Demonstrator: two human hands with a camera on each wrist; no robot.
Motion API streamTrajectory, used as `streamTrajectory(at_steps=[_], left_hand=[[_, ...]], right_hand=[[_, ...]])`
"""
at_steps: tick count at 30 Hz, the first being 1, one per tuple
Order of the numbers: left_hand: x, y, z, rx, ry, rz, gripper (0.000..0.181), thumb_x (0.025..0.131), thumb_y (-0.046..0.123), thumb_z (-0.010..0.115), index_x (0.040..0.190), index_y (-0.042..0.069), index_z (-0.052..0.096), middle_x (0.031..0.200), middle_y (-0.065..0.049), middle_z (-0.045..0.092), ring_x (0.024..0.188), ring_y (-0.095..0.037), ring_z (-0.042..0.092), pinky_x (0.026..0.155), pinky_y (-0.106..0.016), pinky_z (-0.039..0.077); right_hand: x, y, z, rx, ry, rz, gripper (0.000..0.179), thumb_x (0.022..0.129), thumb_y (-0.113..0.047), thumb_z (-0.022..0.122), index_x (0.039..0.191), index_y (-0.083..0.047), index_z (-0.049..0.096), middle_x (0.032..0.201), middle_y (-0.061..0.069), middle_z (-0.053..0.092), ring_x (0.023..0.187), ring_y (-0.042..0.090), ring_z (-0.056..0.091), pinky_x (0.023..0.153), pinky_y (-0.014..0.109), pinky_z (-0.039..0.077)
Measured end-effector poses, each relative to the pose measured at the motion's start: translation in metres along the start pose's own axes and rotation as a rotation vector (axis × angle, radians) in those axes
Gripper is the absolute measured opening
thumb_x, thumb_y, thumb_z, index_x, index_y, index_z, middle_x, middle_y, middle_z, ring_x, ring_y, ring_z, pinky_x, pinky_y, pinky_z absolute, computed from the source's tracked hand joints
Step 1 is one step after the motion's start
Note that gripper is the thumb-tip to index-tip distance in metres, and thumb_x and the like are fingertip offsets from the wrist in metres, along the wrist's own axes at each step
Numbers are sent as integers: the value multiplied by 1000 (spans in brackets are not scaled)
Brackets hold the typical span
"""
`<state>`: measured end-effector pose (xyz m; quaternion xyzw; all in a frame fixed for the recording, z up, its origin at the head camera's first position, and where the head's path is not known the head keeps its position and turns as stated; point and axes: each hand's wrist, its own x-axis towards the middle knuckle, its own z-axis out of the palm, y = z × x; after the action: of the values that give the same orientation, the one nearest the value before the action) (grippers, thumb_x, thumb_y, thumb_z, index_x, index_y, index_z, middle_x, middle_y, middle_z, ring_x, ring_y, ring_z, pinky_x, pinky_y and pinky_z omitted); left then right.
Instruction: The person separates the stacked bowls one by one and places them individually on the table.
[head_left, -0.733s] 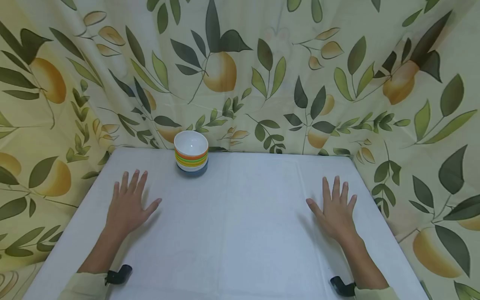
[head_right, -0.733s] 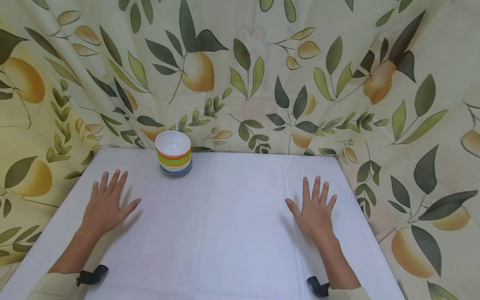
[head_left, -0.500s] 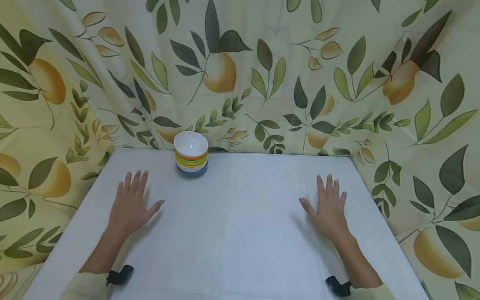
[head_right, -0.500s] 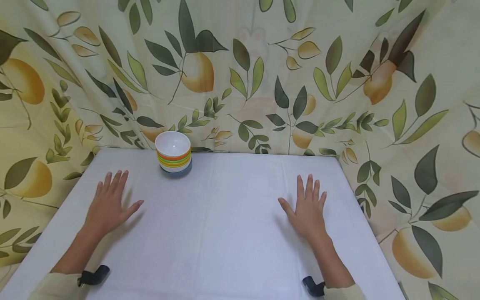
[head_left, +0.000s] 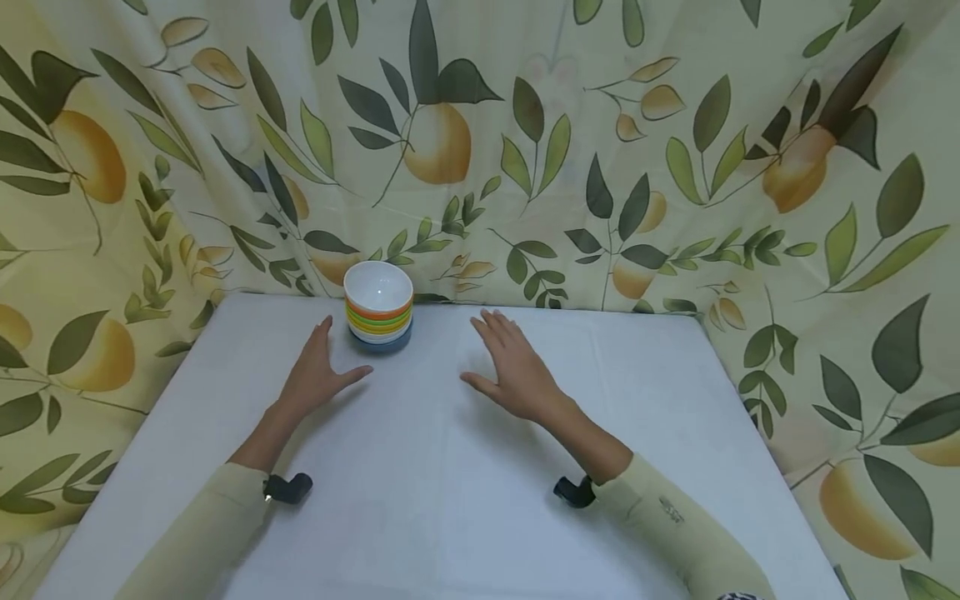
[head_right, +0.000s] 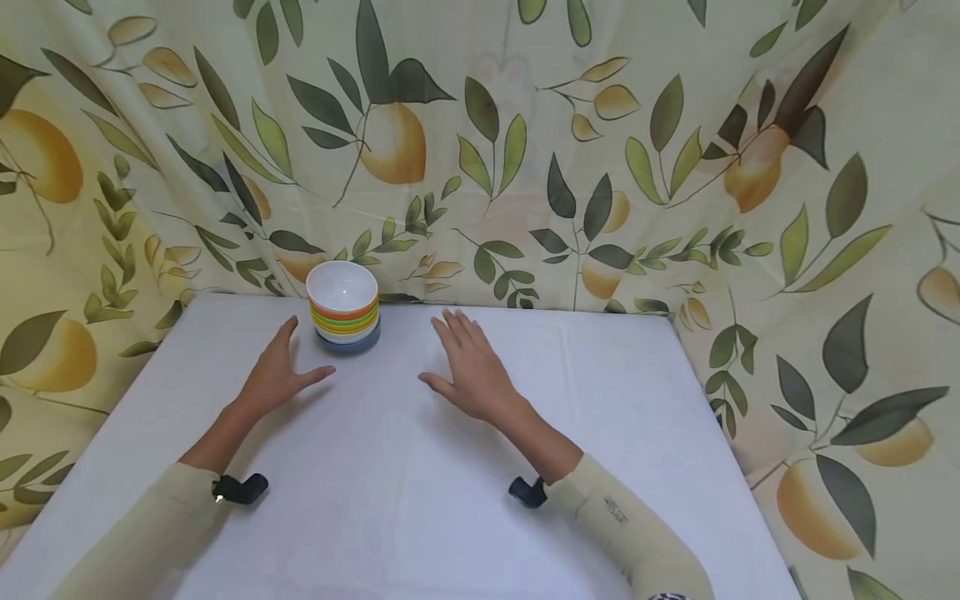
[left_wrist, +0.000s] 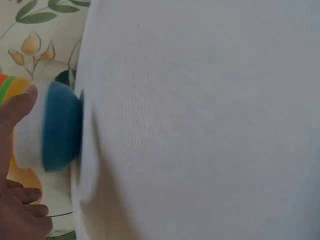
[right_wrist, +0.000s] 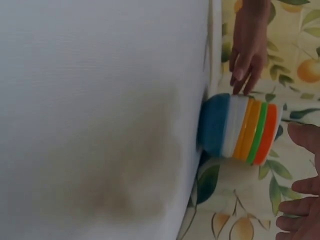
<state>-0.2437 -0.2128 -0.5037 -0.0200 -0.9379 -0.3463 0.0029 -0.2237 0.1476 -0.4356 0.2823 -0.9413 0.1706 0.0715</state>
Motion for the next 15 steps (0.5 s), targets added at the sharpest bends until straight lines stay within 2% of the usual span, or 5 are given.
streamTrajectory(at_steps=[4, 9, 15], left_hand=[[19, 2, 13, -110, 6, 6, 128, 83, 48, 90, 167, -1, 7, 171, -26, 15, 157, -45, 18, 124, -61, 24], [31, 2, 21, -203, 36, 70, 126, 79, 37, 95, 167, 4, 11, 170, -22, 23, 157, -40, 22, 125, -59, 25], [43, -3, 30, -265, 53, 129, 121, 78, 25, 97, 166, 5, 16, 165, -20, 34, 153, -39, 32, 125, -58, 27]], right_hand=[[31, -13, 7, 18, -17, -23, 86, 99, -48, 73, 163, -5, 35, 170, 17, 29, 158, 33, 23, 129, 46, 20], [67, -21, 15, 33, -38, -65, 85, 99, -47, 74, 163, -6, 35, 169, 15, 32, 156, 32, 27, 126, 46, 29], [97, -27, 23, 95, -64, -31, 86, 97, -44, 77, 163, -8, 35, 169, 14, 31, 156, 32, 28, 123, 51, 34]])
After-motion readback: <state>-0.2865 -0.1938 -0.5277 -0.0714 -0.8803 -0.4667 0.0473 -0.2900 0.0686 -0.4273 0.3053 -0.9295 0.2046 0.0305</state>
